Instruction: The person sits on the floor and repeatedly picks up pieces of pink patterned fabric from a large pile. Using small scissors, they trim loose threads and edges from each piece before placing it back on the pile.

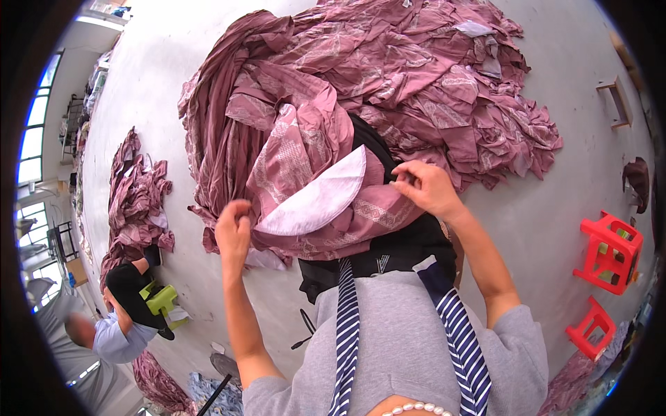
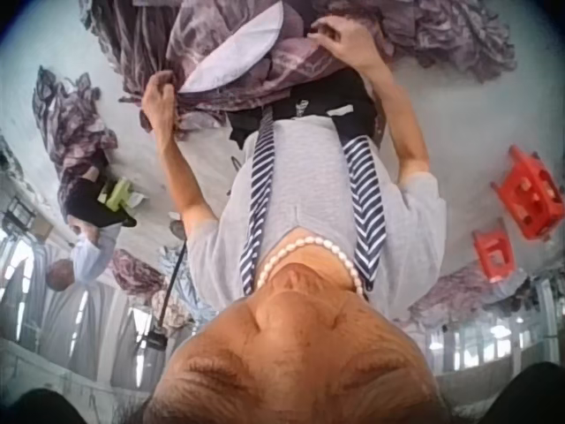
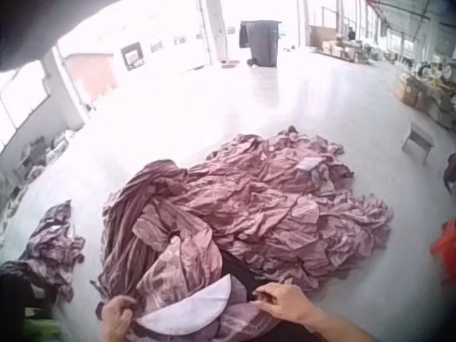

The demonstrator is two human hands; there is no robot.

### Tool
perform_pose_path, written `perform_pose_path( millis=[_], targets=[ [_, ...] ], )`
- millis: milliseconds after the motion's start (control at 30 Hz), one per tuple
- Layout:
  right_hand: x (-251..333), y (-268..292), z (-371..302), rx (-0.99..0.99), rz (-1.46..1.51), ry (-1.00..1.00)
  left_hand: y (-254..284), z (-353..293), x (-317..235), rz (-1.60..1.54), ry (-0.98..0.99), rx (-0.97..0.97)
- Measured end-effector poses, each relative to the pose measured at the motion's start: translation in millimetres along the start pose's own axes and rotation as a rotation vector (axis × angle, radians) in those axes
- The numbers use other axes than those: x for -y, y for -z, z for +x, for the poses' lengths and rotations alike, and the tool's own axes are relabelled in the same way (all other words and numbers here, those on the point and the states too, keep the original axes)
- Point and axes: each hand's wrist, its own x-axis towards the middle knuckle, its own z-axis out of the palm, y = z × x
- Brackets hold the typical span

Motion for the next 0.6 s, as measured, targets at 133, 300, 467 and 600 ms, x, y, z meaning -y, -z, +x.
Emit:
perform_pose_path(
  millis=[133, 300, 467, 600],
  targets=[
    [-1, -16, -10, 0.072, -0.069, 0.141, -45, 34, -111, 0.023, -0.557, 0.017],
    [-8, -26, -40, 0.089, -0.31, 0.382, -151, 54, -177, 0.244, -1.163, 0.48],
    [-13, -18, -71, 0.048, -0.376, 0.292, -153, 76, -149, 0.507, -0.992, 0.73],
    [-4, -12, -77, 0.07, -0.329, 0.323, -98, 82, -144, -0.008, -0.635, 0.647]
  ],
)
